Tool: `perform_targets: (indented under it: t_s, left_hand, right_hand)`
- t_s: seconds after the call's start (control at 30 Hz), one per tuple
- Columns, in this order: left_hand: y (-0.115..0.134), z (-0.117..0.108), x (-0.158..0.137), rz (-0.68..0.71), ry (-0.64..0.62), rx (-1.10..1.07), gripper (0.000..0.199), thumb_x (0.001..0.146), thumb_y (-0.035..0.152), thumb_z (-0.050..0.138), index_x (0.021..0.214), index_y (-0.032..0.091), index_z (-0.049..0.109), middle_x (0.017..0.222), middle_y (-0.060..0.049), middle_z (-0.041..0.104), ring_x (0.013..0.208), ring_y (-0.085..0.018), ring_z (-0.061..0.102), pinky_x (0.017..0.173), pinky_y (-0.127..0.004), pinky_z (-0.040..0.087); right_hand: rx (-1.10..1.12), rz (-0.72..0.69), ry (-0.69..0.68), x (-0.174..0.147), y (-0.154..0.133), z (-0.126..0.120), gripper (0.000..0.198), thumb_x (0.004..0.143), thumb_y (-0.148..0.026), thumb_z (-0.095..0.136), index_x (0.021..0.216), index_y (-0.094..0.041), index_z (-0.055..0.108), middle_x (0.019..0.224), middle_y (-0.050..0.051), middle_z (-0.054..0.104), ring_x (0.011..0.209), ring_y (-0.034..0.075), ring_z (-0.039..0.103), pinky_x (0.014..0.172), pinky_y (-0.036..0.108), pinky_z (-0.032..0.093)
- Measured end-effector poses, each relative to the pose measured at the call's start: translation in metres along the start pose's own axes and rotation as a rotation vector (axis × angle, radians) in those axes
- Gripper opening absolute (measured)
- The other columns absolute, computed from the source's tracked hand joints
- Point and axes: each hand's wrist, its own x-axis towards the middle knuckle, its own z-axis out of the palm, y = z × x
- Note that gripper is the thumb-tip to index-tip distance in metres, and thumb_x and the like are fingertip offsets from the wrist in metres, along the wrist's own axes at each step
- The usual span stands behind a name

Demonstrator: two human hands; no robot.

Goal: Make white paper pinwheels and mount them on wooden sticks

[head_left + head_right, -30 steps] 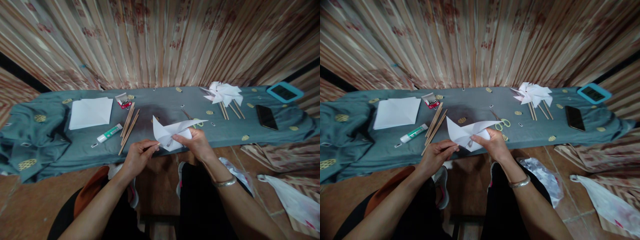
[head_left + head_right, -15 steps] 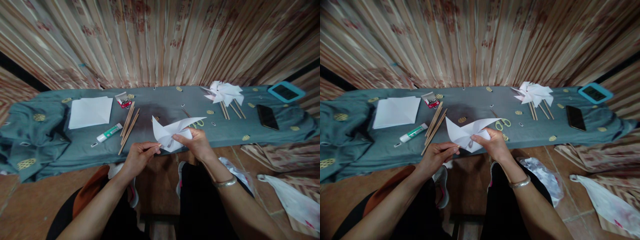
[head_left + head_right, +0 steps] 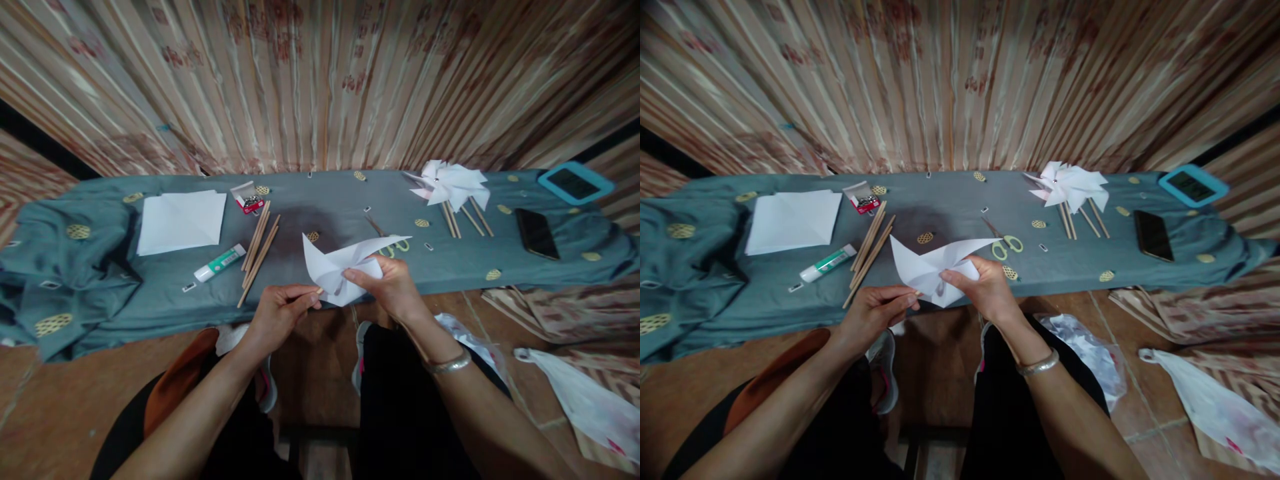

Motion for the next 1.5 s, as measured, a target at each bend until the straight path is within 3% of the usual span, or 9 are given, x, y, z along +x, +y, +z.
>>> perform_targets:
  t_s: [0.4, 0.67, 1.1, 1.5]
  left_hand:
    - [-0.007, 0.001, 0.001, 0.003, 0.011, -0.02, 0.029, 0.06, 0.037, 0.08, 0.076, 0.012, 0.078, 0.059, -0.002, 0.065, 0.04, -0.003, 0.033, 0.039, -0.02, 0.02]
    - [0.0, 0.0, -0.001, 0.017, -0.027, 0.035, 0.02, 0.064, 0.034, 0.077, 0.061, 0.014, 0.074, 0.054, 0.0, 0.059, 0.043, -0.004, 0.033, 0.04, -0.021, 0.02]
    - [-0.008, 0.003, -0.001, 0.102, 0.04, 0.062, 0.017, 0.066, 0.03, 0.074, 0.069, 0.014, 0.078, 0.06, -0.001, 0.063, 0.044, -0.005, 0.038, 0.041, -0.021, 0.024]
    - [-0.026, 0.017, -0.008, -0.055, 0.011, -0.088, 0.036, 0.062, 0.044, 0.081, 0.083, 0.014, 0.08, 0.065, -0.004, 0.069, 0.041, -0.004, 0.038, 0.04, -0.02, 0.02]
  right_hand:
    - [-0.01, 0.012, 0.011, 0.001, 0.001, 0.001, 0.033, 0.055, -0.047, 0.084, 0.068, -0.019, 0.071, 0.063, 0.0, 0.071, 0.054, 0.014, 0.059, 0.053, 0.028, 0.051]
    - [0.002, 0.02, -0.052, 0.002, -0.004, -0.004, 0.034, 0.054, -0.045, 0.086, 0.069, -0.019, 0.07, 0.062, -0.001, 0.07, 0.053, 0.013, 0.059, 0.054, 0.027, 0.051]
    - [-0.007, 0.04, -0.045, 0.004, 0.006, -0.003, 0.039, 0.054, -0.049, 0.084, 0.074, -0.018, 0.072, 0.068, 0.002, 0.072, 0.057, 0.015, 0.062, 0.055, 0.029, 0.052]
    - [-0.141, 0.085, -0.159, 0.007, 0.003, -0.018, 0.044, 0.056, -0.053, 0.084, 0.078, -0.016, 0.072, 0.073, 0.003, 0.073, 0.063, 0.016, 0.063, 0.064, 0.031, 0.053]
